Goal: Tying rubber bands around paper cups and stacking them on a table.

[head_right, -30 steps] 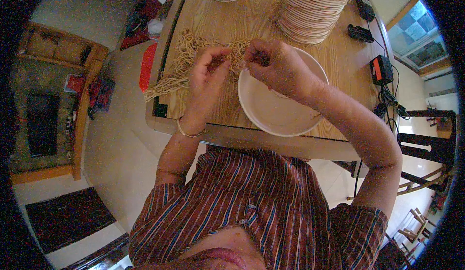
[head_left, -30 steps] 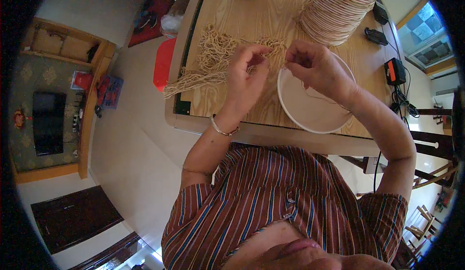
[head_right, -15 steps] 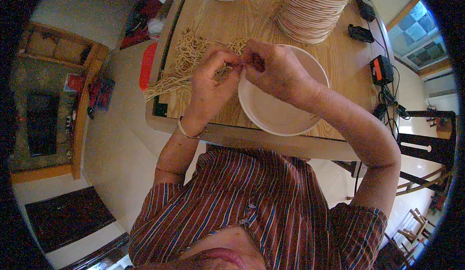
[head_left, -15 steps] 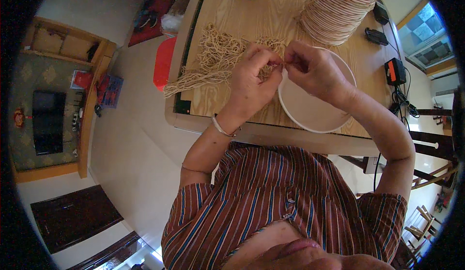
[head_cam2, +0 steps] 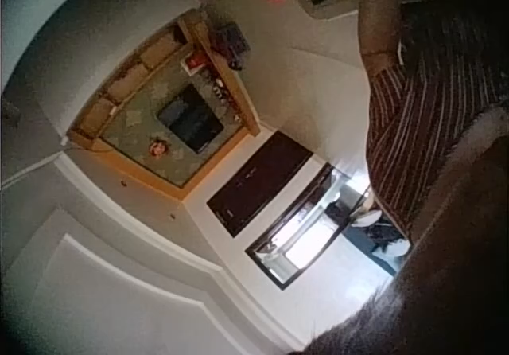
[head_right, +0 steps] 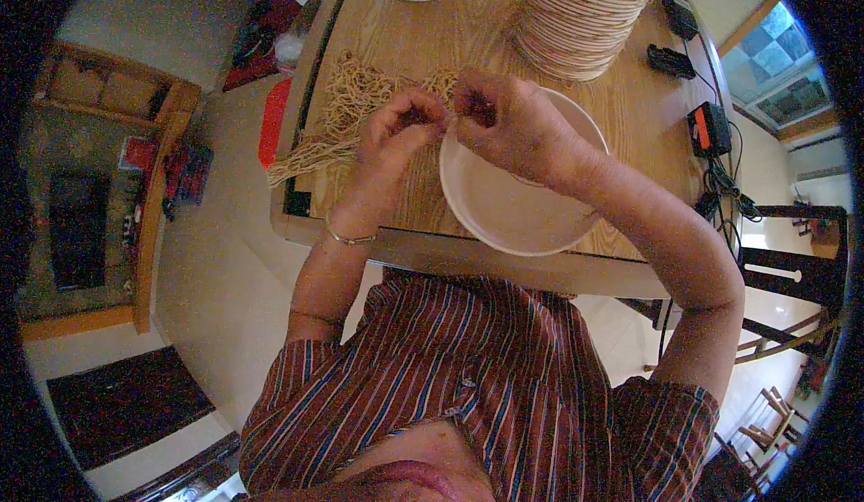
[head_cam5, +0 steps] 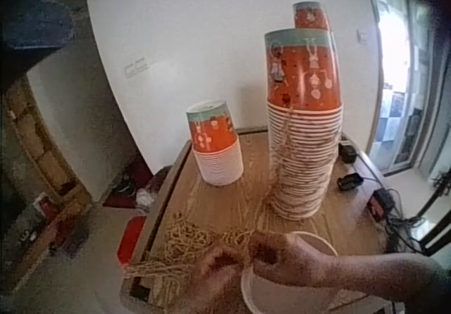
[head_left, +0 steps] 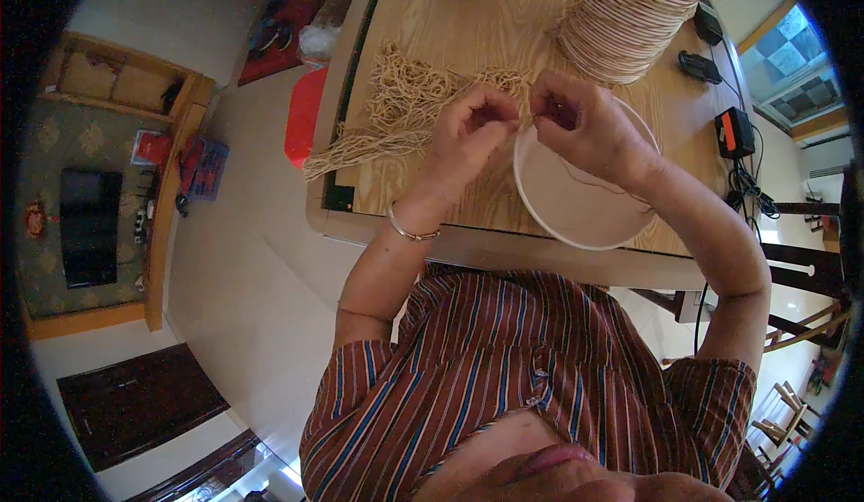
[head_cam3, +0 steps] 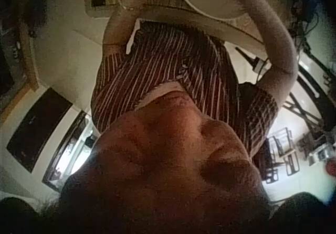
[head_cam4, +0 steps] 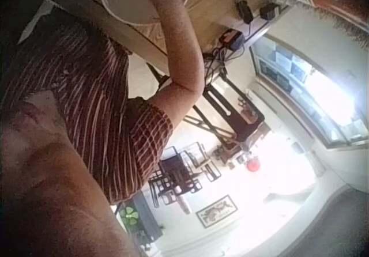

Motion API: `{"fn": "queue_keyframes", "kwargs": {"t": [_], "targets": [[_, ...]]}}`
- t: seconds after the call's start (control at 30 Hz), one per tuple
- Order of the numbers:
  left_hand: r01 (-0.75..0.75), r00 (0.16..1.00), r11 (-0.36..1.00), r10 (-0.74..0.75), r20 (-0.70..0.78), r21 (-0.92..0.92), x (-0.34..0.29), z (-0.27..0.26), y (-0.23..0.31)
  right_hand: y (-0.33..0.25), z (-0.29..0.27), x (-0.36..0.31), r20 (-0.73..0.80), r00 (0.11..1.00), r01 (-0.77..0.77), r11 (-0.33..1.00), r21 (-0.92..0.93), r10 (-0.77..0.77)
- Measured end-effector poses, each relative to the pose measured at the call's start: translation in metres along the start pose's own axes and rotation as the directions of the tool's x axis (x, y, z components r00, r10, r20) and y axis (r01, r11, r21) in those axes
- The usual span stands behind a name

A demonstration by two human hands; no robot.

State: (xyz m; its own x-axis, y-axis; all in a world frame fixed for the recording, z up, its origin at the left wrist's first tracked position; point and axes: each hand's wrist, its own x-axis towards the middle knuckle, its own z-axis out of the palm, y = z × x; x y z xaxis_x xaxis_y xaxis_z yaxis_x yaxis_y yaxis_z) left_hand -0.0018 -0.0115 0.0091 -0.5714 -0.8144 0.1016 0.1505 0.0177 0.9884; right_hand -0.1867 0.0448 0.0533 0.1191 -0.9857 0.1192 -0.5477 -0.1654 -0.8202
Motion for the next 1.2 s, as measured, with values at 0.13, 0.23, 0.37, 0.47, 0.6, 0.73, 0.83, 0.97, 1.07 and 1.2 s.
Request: {"fn": "queue_keyframes", "kwargs": {"t": [0.13,0.23,0.37,0.47,0.6,0.73,0.83,0.97,1.07,1.2], "targets": [[-0.092,0.991,0.986,0.104,-0.081,0.140,0.006,-0.005,-0.001,0.002,0.001,-0.001,-0.002,1.000,0.009,0.999,0.039,-0.009],[-0.099,0.991,0.986,0.110,-0.075,0.136,0.005,0.002,0.010,0.000,0.002,-0.002,-0.002,1.000,0.005,0.998,0.068,-0.005],[-0.287,0.954,0.853,0.296,0.049,0.435,0.005,0.000,0.011,-0.005,0.001,-0.003,0.011,1.000,-0.021,0.997,0.073,0.020],[-0.320,0.943,0.832,0.325,0.069,0.454,0.007,-0.003,0.006,-0.002,0.005,-0.003,-0.004,1.000,0.001,0.995,0.100,-0.001],[-0.349,0.934,0.825,0.345,0.094,0.445,0.010,-0.006,0.003,0.001,0.004,-0.002,-0.017,0.997,0.076,0.997,-0.024,-0.076],[-0.323,0.944,0.838,0.316,0.090,0.439,0.008,-0.005,0.006,0.001,0.006,-0.002,-0.020,0.995,0.093,0.982,-0.163,-0.098],[-0.231,0.972,0.942,0.231,0.027,0.244,0.007,-0.004,0.004,0.011,0.007,-0.001,-0.023,0.996,0.087,0.994,-0.065,-0.089],[-0.059,0.996,0.996,0.063,-0.058,0.067,0.004,-0.005,0.007,-0.002,-0.003,0.000,0.146,0.972,-0.218,0.938,0.271,0.184],[-0.069,0.996,0.997,0.071,-0.059,0.039,0.005,-0.007,0.000,-0.005,-0.002,-0.002,0.164,0.965,-0.250,0.910,0.330,0.206],[-0.046,0.998,0.998,0.044,-0.045,-0.038,0.003,-0.004,0.004,-0.011,0.000,0.000,0.146,0.959,-0.276,0.911,0.306,0.242]]}}
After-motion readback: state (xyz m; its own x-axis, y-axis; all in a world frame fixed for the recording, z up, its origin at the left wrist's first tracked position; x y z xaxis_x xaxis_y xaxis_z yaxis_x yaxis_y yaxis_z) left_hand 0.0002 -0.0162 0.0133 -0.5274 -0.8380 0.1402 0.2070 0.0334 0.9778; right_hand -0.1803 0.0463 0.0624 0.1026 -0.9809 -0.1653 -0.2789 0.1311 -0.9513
